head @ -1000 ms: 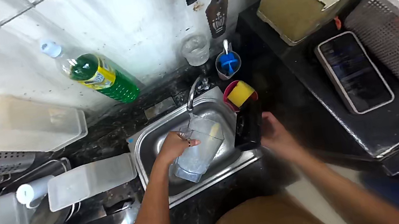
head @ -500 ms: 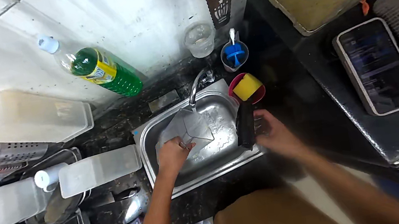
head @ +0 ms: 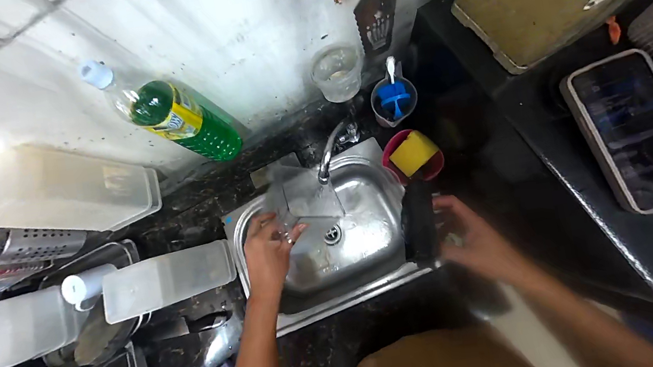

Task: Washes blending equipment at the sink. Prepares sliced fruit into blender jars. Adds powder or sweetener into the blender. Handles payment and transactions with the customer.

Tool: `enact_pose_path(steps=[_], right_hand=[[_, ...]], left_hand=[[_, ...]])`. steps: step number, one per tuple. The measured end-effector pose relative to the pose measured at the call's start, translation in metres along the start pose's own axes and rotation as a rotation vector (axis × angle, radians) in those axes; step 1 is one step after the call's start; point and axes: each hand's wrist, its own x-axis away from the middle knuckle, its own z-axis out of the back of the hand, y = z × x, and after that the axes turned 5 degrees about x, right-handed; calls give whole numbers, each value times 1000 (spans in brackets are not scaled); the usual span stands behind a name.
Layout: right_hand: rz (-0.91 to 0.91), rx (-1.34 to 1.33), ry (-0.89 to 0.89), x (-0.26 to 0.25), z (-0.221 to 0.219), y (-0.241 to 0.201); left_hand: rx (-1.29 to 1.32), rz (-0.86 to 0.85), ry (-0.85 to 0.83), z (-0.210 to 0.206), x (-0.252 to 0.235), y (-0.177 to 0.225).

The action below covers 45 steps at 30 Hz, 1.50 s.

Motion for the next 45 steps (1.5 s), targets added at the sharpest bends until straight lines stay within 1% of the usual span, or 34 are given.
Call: enact_pose_path(steps=[2,3,5,7,10,13,15,16,19,22,23,25,26,27,29,30,33,34,36,38,41,43,45], right_hand=[[-14,-23,37,1,0,-3],[-21,-28,56,0,0,-5],[-26,-35,75,3,2,-11],[-13,-45,87,7,6,-16],[8,-28,127,11,11,-25],[25,-16,156,14,14,-31],[37,-31,139,15,14,-33],[31,-31,127,16,13,-34],[-4,-23,95,21,14,-38],[-16,-35,80,22,17,-32],[-25,-43,72,21,17,-29],[-44,-49,57,19,14,-24],[-48,-51,46,18,12,-24],[-48,-49,33,17,11,-25],[-37,-37,12,18,8,-31],[-29,-25,4,20,8,-34],[-4,8,-2,27,11,-40],[0,21,8,31,13,-40],[1,30,37,39,13,-38],[-14,25,50,42,10,-38],[-21,6,50,44,11,-37],[-22,11,34,46,10,-37],[-9,12,9,47,9,-38]], left_hand=[[183,112,-41,8,-8,-23],[334,165,-59,6,-13,-35],[691,257,-120,-14,-19,-58],[919,331,-191,-41,-24,-73],[1035,429,-303,-80,-40,-71],[1079,497,-422,-119,-58,-54],[1116,531,-440,-137,-64,-47],[1123,541,-419,-138,-62,-46],[1089,563,-362,-115,-49,-46],[1050,471,-377,-80,-26,-44],[1045,428,-403,-69,-16,-40],[1039,363,-553,-53,4,-23],[1029,361,-619,-52,15,-11],[1014,379,-637,-59,26,3],[957,368,-569,-84,46,26],[932,318,-517,-98,53,34],[867,68,-410,-142,67,41],[772,15,-393,-154,68,45],[525,-26,-401,-166,62,57],[280,-5,-403,-179,46,60],[-9,122,-373,-194,7,65],[-80,206,-344,-197,-5,62],[-107,248,-266,-196,-5,53]])
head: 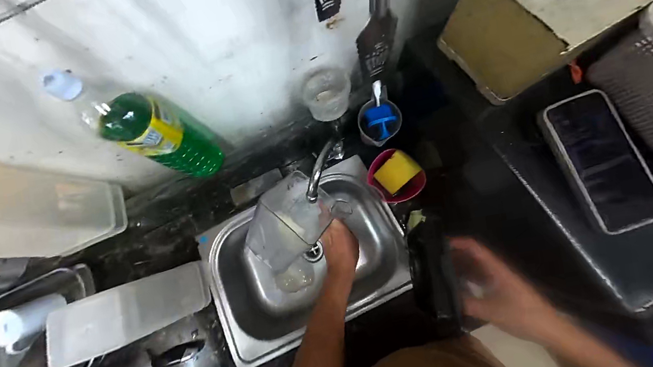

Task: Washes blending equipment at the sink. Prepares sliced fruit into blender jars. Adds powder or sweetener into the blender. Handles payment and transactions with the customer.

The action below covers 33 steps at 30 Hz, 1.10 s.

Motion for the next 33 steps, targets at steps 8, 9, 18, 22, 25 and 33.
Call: enact_pose_path(steps=[8,9,18,22,25,33], right_hand=[[32,-27,-48,0,-1,0],[35,-32,-53,1,-1,0],[51,38,-15,22,4,-7],[49,87,13,34,1,-12],[72,111,29,43,0,-11],[79,76,36,49,-10,0]], left_hand=[[184,-44,3,28,64,-26],[266,-39,31,37,75,-27],[1002,55,78,42,63,-68],[1179,-8,99,11,71,-61],[1210,54,83,20,75,-74],[246,-107,-165,155,93,-79]])
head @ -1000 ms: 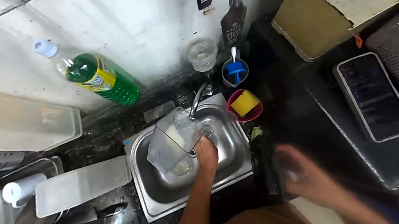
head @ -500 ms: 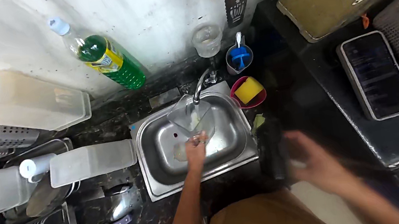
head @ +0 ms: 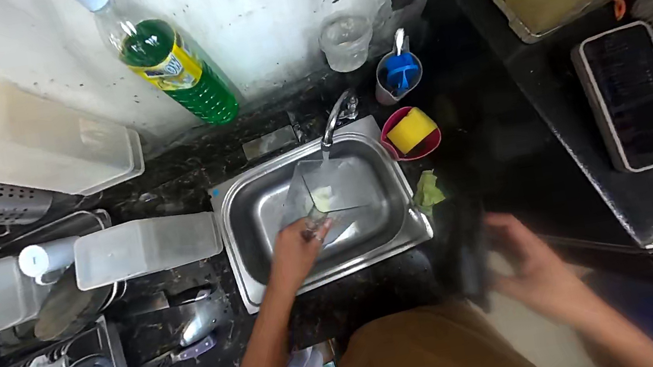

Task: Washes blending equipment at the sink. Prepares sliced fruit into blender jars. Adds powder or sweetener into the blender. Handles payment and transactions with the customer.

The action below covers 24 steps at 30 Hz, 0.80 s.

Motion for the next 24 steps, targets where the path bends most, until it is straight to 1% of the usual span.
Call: enact_pose_path(steps=[2,3,6,8,12,17,21,24], right_hand=[[2,-23,-15,-4,-2,6],[0,-35,-25,-8,-3,8],[17,-56,-53,-19,-5,11],[37,-74,-81,-27,-7,13],[51,-94,-122,-36,-7,17],[40,-91,-116,-38,-1,22],[25,-96,-90,-34,5,24],[16,-91,-70,-27,10,24]], left_hand=[[-107,3,24,34,21,3],[-167,32,13,48,30,8],[-354,203,-93,77,51,18],[-447,317,-155,84,56,12],[-545,494,-284,89,47,-5],[-645,646,-445,83,19,-16],[-677,750,-450,75,-2,-4],[-661,752,-410,71,-13,12]])
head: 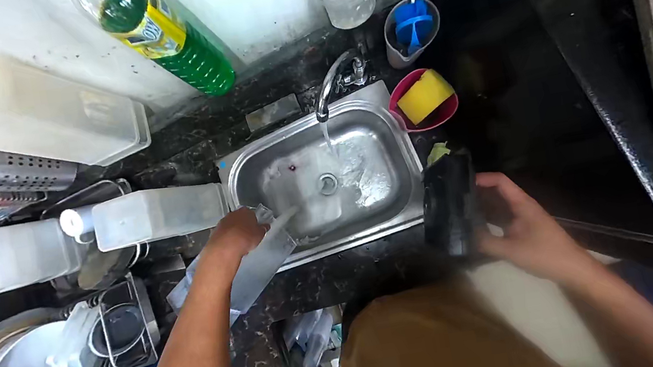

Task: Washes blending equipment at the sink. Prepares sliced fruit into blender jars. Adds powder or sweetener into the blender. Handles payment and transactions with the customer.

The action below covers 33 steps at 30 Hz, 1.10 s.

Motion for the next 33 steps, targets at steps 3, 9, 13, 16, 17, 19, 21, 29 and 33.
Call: enact_pose_path(steps=[3,9,13,16,17,19,21,29,33], right_hand=[[-4,5,43,9,3,1],[5,-6,131,30,3,-6],[0,38,196,45,-2,-17],[15,57,234,54,-8,-24],[13,56,242,55,-12,-26],[5,47,245,55,-23,-26],[4,46,237,54,-32,-27],[2,99,265,56,-39,-26],[4,98,250,52,-43,-32]], left_hand=[[19,-40,32,8,3,13],[359,-423,90,16,-4,8],[653,-539,104,-20,-39,18],[920,-637,213,-48,-72,46],[999,-673,228,-59,-77,58],[1107,-768,257,-84,-80,76],[1217,-834,285,-104,-81,80],[1359,-870,353,-104,-111,79],[1338,-922,357,-114,-101,79]])
